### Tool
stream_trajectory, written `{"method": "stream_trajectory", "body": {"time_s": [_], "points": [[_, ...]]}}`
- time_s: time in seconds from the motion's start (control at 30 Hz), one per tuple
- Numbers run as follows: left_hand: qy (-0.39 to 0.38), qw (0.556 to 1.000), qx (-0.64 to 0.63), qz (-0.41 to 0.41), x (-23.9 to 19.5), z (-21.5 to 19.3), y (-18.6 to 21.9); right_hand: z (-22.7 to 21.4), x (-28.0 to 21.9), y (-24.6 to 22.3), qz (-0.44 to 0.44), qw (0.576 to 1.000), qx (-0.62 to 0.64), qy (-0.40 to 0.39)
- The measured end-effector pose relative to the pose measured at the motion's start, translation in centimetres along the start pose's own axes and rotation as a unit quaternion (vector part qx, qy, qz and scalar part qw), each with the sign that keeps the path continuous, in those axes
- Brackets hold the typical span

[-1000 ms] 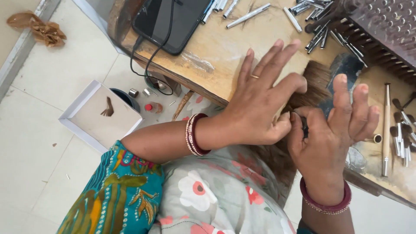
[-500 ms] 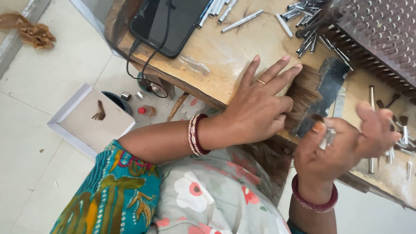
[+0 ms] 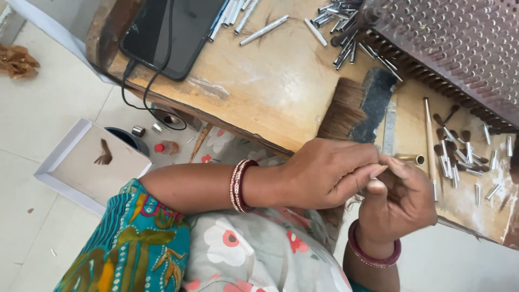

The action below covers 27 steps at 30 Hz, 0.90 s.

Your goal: The person sits at a workbench assembling makeup brushes. They pick metal ferrules and tufts of hair, press the hair into the ferrules by hand, and place the assembled brushes on the table among finished brushes.

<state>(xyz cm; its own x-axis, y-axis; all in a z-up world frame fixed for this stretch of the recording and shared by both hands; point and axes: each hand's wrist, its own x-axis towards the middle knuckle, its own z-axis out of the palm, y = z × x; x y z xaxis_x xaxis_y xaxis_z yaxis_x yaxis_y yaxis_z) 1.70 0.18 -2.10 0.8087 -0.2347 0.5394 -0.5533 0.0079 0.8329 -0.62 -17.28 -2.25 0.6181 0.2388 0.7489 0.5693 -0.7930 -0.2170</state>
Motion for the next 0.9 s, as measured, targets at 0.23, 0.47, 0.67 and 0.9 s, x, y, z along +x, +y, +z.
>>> {"method": "stream_trajectory", "body": {"time_s": [0.23,0.47,0.67,0.9], "points": [[0.025,1.000,0.010,0.003,-0.1,1.3,0.0,1.4,-2.5,2.3,0.183,0.910,0.339,0.155],[0.049,0.970,0.196,0.137,6.1,3.1,-0.4,-2.7,-3.4,9.5,0.218,0.947,0.223,0.075],[-0.163,0.963,0.215,-0.017,8.2,9.4,-4.3,-2.8,-2.7,10.0,0.283,0.922,0.263,0.026],[-0.167,0.965,0.203,0.003,8.3,9.1,-4.7,-5.3,-0.1,9.6,0.294,0.926,0.219,-0.094]]}}
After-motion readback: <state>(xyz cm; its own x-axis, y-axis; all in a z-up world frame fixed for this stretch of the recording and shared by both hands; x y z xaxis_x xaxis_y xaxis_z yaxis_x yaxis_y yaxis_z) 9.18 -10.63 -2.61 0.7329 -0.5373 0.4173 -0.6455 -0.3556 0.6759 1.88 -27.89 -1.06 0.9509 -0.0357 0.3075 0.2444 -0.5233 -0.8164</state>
